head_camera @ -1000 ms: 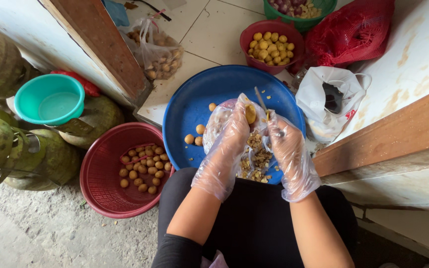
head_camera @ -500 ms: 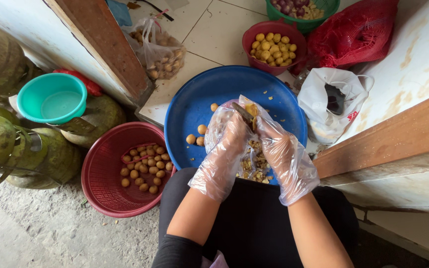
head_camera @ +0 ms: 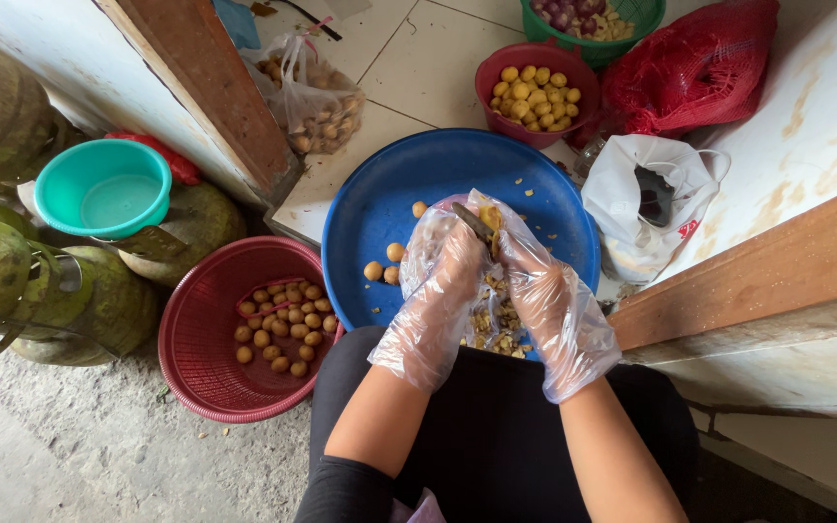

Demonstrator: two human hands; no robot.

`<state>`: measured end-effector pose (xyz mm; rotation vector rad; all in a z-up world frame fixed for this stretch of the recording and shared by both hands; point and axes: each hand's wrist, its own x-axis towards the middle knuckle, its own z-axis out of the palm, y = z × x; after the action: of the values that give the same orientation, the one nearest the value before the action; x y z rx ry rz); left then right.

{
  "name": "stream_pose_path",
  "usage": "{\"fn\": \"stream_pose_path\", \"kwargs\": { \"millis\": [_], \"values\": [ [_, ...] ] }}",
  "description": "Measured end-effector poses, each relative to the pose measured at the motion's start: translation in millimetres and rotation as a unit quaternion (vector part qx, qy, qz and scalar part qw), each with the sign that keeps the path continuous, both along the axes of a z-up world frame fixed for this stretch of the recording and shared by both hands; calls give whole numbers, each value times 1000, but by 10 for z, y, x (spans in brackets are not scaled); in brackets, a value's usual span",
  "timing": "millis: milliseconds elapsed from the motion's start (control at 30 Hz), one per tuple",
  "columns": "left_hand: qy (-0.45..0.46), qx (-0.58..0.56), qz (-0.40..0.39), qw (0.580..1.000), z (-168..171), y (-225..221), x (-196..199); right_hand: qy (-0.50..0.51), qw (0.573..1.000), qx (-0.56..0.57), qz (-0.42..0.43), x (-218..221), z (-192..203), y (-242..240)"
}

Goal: The person sits on the floor and peels small brown fruits using a knife. They hold each fruit in the left hand and carefully remove the skin with the knife in the right hand, placing the peeled fruit into a blue basin.

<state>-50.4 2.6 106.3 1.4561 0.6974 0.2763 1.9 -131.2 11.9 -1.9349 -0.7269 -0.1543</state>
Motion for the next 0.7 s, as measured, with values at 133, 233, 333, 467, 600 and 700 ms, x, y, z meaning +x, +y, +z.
{"fn": "stream_pose_path", "kwargs": {
  "millis": [133,233,333,467,600,700],
  "values": [
    [-16,-36,-26,999,-221,-55,116,6,1000,19,-4,-6,128,23],
    [-99,-121,-109,982,-330,-117,181,142,990,22,1,12,233,-81],
    [-69,-79,-67,992,-297,-91,193,98,995,-13,-35,23,251,-83],
    [4,8,-29,1000,-127,-27,75,65,996,-38,-45,-41,162,-83],
    [8,27,-32,999,92,-43,-15,33,998,-26,-48,-55,114,-64],
    [13,42,-40,998,214,-64,-54,88,994,-29,-59,-31,130,-46]
  ]
}}
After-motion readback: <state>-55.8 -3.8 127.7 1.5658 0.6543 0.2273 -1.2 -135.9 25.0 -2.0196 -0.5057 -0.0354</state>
